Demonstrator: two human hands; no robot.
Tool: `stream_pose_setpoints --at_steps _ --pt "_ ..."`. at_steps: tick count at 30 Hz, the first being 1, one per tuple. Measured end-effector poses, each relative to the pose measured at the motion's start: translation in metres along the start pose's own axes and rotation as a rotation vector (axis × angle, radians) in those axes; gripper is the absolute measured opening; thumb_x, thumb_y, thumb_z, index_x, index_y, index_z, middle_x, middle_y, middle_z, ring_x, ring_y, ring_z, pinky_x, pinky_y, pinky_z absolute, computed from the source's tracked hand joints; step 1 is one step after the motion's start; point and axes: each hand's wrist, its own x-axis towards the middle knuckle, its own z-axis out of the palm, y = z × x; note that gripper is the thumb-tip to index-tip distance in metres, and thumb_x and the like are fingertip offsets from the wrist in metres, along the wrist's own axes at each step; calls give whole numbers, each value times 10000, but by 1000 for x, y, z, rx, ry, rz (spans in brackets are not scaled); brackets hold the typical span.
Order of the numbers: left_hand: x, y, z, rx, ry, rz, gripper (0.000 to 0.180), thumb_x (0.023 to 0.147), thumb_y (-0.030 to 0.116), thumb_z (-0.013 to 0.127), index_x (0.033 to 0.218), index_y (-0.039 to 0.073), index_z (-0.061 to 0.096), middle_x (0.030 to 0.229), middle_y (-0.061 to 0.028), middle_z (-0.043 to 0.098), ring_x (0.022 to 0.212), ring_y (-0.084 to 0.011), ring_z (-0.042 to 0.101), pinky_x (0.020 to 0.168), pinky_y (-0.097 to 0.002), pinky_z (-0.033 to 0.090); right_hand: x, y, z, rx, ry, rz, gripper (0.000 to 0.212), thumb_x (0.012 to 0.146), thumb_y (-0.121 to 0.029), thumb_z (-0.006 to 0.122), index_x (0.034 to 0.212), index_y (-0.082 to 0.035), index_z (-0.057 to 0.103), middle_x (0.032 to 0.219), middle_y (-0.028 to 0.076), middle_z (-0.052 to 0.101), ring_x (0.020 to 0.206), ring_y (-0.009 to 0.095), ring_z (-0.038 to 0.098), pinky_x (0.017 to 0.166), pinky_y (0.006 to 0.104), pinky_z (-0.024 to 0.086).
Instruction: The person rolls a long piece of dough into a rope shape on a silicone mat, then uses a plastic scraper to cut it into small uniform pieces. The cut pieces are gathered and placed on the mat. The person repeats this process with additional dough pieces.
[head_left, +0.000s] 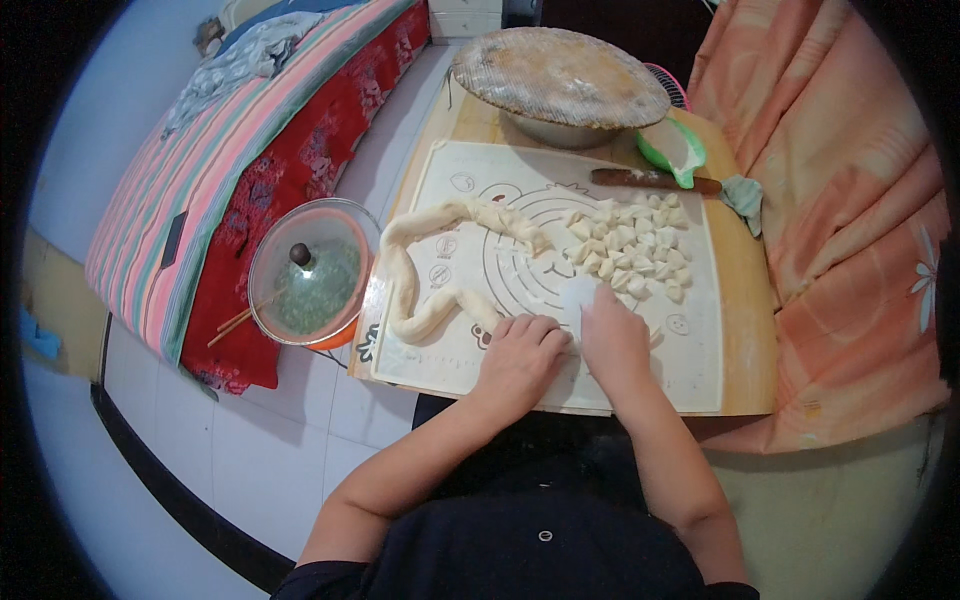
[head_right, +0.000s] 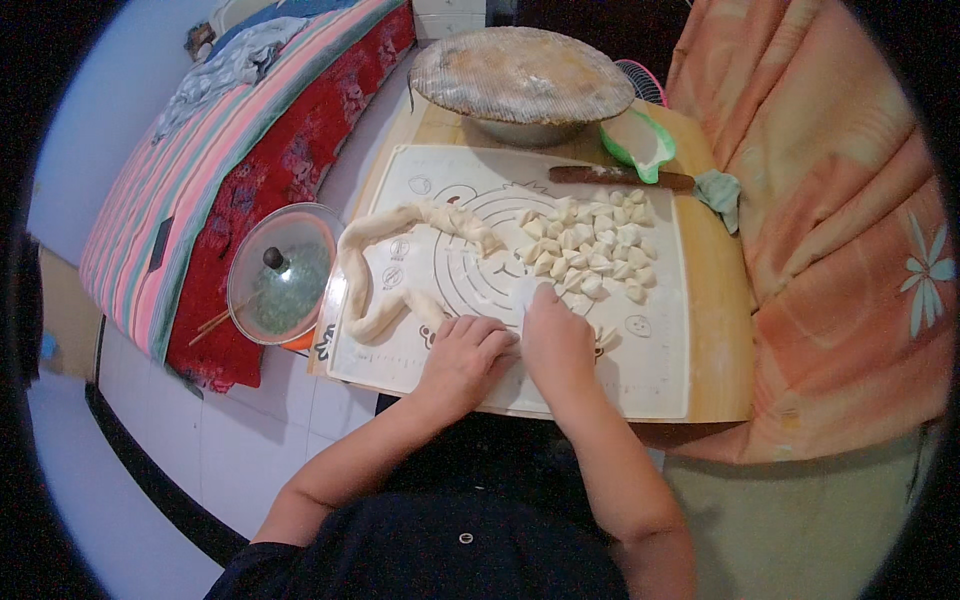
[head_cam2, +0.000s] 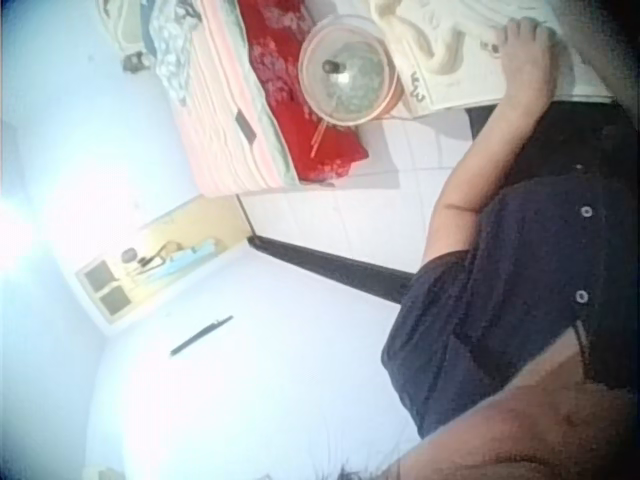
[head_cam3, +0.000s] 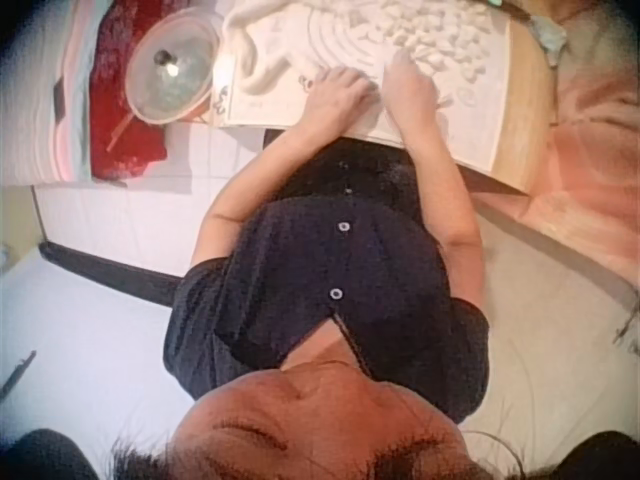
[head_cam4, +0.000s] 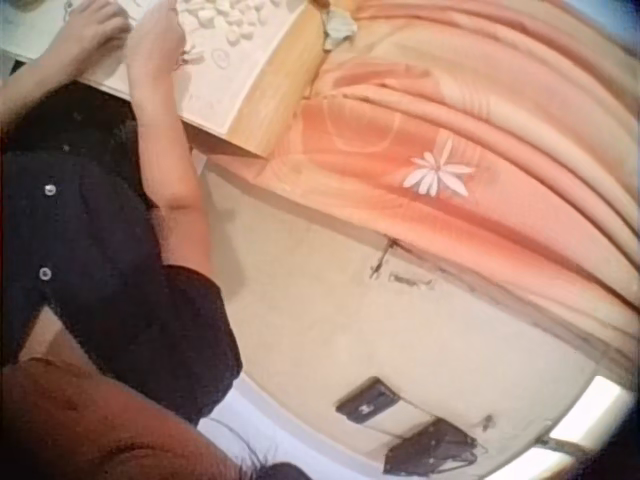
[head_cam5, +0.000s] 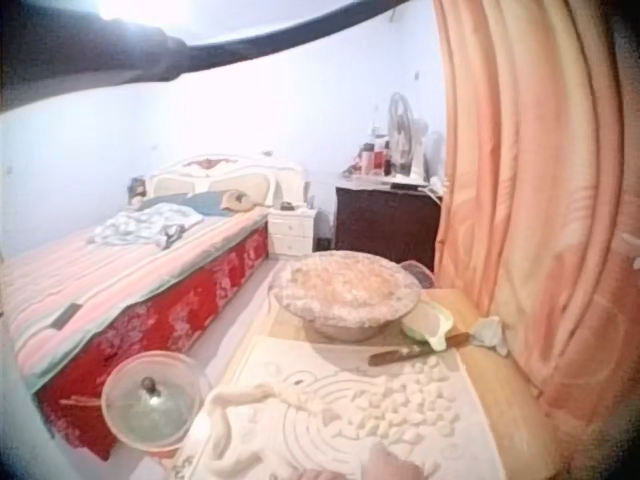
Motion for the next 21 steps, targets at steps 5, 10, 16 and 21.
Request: stream_pose_setpoints --at_steps 5,10,16,21 --pt "-1 -11 -7 5 8 -3 290 764 115 716 1038 95 623 976 -66 616 982 -272 576 883 -407 425 7 11 -19 93 77 103 237 950 -233 521 990 1 505 812 268 655 779 473 637 720 551 494" --pt "9 -20 -8 -25 36 -108 269 767 147 721 1007 86 616 935 -80 617 944 -288 580 884 -421 420 -12 -8 -45 93 31 75 237 948 -230 536 1008 -4 504 811 260 660 785 465 641 722 552 493" --pt "9 -21 -5 18 49 -80 256 755 163 726 967 91 603 923 -75 610 933 -280 580 869 -415 419 -9 -22 -31 62 -90 67 206 935 -191 533 997 2 499 826 260 664 807 458 646 743 548 496" --pt "7 -24 -3 30 55 -46 245 751 163 725 955 99 606 930 -65 604 932 -270 579 869 -411 421 5 -29 -3 -43 -150 -4 191 917 -161 517 999 11 500 892 270 664 859 451 646 776 538 495"
